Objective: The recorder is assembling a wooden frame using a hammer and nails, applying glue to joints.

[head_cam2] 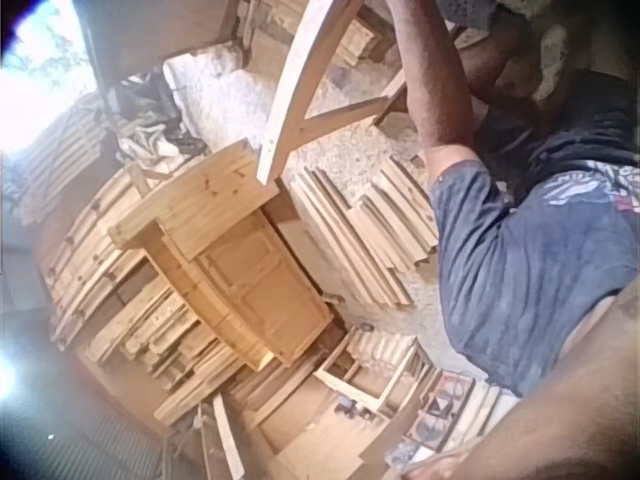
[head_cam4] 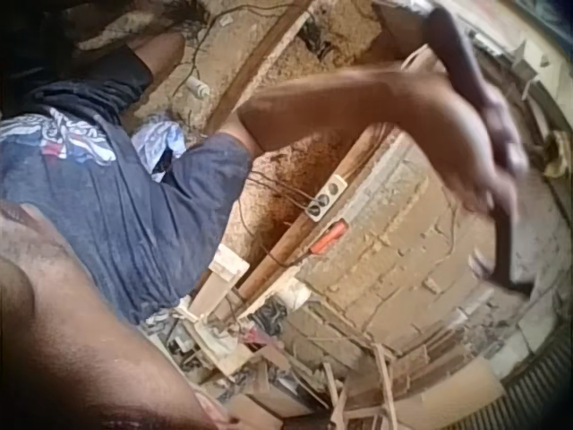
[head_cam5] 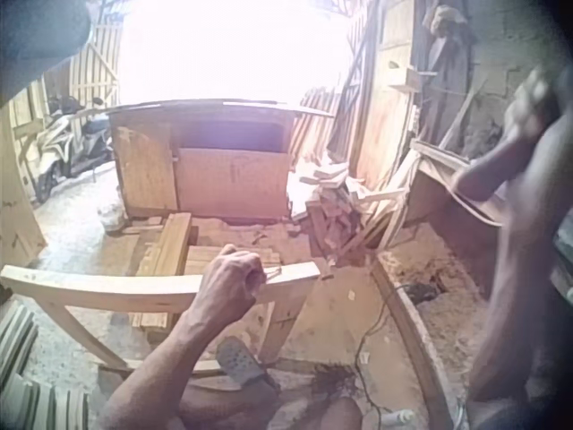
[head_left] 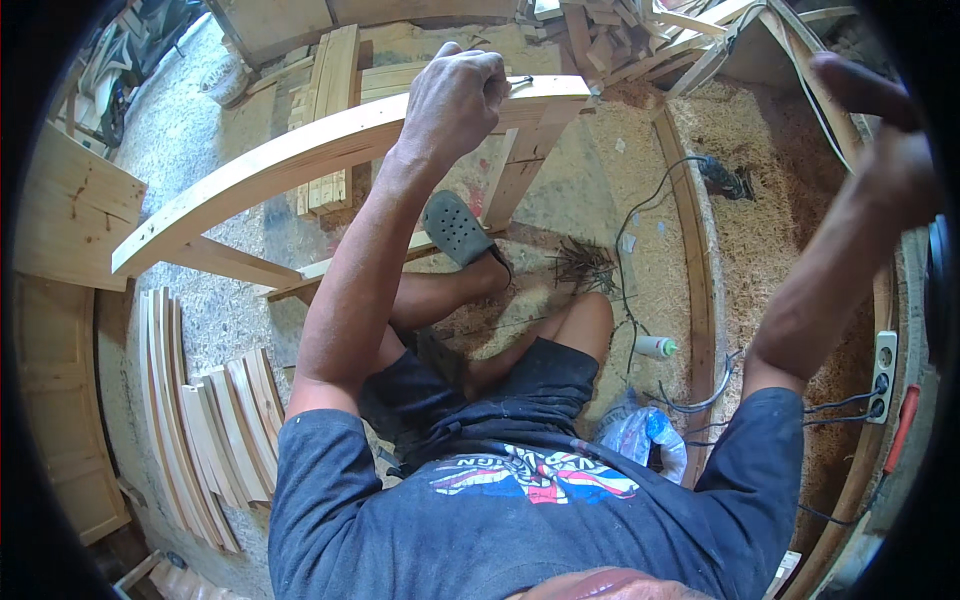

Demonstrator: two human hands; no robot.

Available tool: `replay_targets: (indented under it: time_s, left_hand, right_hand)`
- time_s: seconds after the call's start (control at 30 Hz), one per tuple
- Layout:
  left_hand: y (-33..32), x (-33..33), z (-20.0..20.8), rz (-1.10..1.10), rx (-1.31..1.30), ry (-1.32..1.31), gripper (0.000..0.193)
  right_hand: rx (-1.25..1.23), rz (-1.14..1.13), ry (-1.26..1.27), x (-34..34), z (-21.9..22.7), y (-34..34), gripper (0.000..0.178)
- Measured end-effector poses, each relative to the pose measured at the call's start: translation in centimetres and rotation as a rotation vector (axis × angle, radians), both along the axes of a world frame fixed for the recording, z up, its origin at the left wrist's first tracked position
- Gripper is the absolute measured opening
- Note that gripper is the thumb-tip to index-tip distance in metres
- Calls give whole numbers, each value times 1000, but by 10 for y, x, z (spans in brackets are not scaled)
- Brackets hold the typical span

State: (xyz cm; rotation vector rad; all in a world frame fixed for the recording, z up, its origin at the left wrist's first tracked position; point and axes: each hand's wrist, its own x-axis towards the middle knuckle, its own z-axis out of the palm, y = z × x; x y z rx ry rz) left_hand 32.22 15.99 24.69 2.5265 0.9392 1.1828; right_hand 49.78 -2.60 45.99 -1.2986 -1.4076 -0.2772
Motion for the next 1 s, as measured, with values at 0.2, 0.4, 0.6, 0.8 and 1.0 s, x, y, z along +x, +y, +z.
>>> replay_targets:
  time_s: [0.2, 0.4, 0.6, 0.8, 1.0]
  left_hand:
    - [5, -1, 5, -6, 53, 23, 5]
    - [-2, 1, 2, 36, -16, -48, 8]
    - [-4, 19, 6, 33, -7, -61, 12]
    - [-5, 30, 5, 48, 52, 48, 11]
    - [-1, 31, 5, 29, 34, 51, 9]
  right_hand:
    - [-661, 160, -612, 39, -126, 11, 35]
    - [-435, 115, 282, 69, -62, -25, 35]
    - [-127, 210, 227, 65, -48, -46, 24]
    - [-313, 167, 122, 73, -68, -51, 39]
    - [-282, 100, 53, 78, -60, -42, 38]
